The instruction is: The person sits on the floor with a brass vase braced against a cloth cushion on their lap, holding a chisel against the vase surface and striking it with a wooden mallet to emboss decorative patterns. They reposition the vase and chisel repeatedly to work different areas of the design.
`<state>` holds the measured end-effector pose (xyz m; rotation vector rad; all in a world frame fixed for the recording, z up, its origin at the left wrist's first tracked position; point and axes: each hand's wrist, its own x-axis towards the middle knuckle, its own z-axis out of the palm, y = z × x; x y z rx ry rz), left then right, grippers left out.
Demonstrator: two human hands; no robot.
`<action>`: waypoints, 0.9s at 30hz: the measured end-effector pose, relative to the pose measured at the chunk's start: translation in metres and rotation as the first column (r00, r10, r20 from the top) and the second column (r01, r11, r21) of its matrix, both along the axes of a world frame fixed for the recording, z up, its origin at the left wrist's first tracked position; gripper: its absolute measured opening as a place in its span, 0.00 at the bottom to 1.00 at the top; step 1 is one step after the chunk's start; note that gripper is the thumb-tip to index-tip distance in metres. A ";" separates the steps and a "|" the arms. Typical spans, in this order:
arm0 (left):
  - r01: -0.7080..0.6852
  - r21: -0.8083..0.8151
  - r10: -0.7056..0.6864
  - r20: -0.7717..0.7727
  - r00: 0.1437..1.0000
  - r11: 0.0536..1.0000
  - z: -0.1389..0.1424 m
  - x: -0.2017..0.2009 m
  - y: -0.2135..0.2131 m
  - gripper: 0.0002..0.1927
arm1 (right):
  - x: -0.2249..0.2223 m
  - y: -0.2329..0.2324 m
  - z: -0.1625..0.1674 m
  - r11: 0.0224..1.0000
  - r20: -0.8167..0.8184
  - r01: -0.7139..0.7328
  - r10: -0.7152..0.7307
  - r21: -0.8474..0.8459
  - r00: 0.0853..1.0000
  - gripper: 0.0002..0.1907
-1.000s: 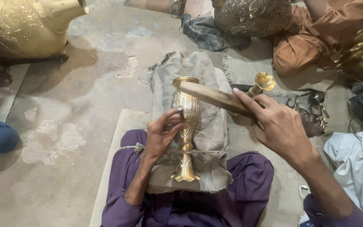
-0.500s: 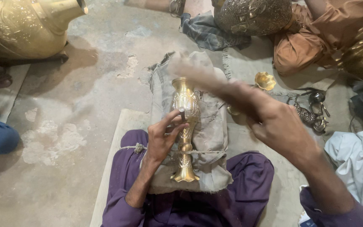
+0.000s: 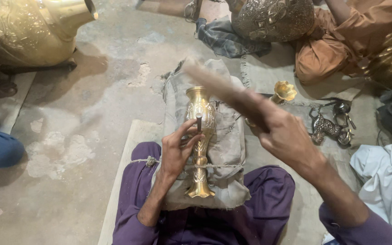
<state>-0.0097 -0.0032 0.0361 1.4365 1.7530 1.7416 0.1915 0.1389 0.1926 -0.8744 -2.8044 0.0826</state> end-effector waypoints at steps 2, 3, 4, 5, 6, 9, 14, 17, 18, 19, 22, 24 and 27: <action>-0.009 -0.011 0.009 -0.045 0.999 1.000 -0.002 -0.001 0.001 0.26 | 0.000 0.000 -0.002 0.975 0.291 -0.061 -0.004 0.215 0.957 0.33; -0.006 -0.026 0.006 -0.036 0.999 1.000 -0.003 -0.002 0.002 0.26 | 0.000 0.000 -0.002 0.980 0.177 -0.047 0.012 0.194 0.984 0.33; -0.005 -0.041 0.004 -0.024 1.000 0.999 -0.005 -0.002 0.002 0.26 | 0.000 -0.001 -0.002 0.984 0.064 -0.037 0.027 0.173 0.998 0.34; -0.008 -0.056 0.007 -0.010 1.000 0.998 -0.007 -0.001 0.003 0.26 | 0.000 -0.002 -0.001 0.988 -0.048 -0.034 0.042 0.151 0.998 0.35; -0.006 -0.065 0.004 -0.024 1.000 0.998 -0.009 -0.002 0.003 0.25 | 0.000 -0.003 -0.001 1.000 -0.123 -0.016 0.017 0.008 0.992 0.36; 0.000 -0.030 -0.002 -0.072 0.997 1.000 -0.014 -0.003 0.001 0.24 | 0.003 -0.008 -0.001 0.994 -0.132 -0.010 -0.004 -0.106 0.991 0.37; -0.125 0.232 0.139 -0.043 0.989 0.965 -0.020 -0.013 -0.015 0.14 | 0.028 -0.005 -0.024 0.999 -0.140 -0.029 0.031 0.017 0.990 0.40; -0.360 0.197 0.318 0.214 0.924 0.912 -0.025 -0.024 -0.045 0.19 | 0.055 0.003 -0.063 0.898 -0.294 0.070 -0.214 -0.434 0.932 0.37; -0.405 0.167 0.354 0.266 0.897 0.899 -0.027 -0.029 -0.057 0.21 | 0.062 0.006 -0.081 0.868 -0.357 0.022 -0.227 -0.495 0.906 0.32; -0.501 0.059 0.461 0.311 0.831 0.863 -0.030 -0.033 -0.069 0.24 | 0.070 0.005 -0.102 0.832 -0.413 -0.028 -0.245 -0.554 0.877 0.27; -0.565 -0.138 0.565 0.414 0.714 0.814 -0.045 -0.044 -0.103 0.25 | 0.090 -0.006 -0.165 0.715 -0.449 -0.057 -0.374 -0.697 0.812 0.30; -0.528 -0.230 0.567 0.480 0.669 0.818 -0.056 -0.045 -0.122 0.21 | 0.100 -0.021 -0.200 0.667 -0.406 -0.013 -0.438 -0.745 0.802 0.34; -0.442 -0.398 0.594 0.507 0.625 0.804 -0.070 -0.035 -0.141 0.18 | 0.108 -0.057 -0.237 0.649 -0.286 0.117 -0.481 -0.751 0.829 0.40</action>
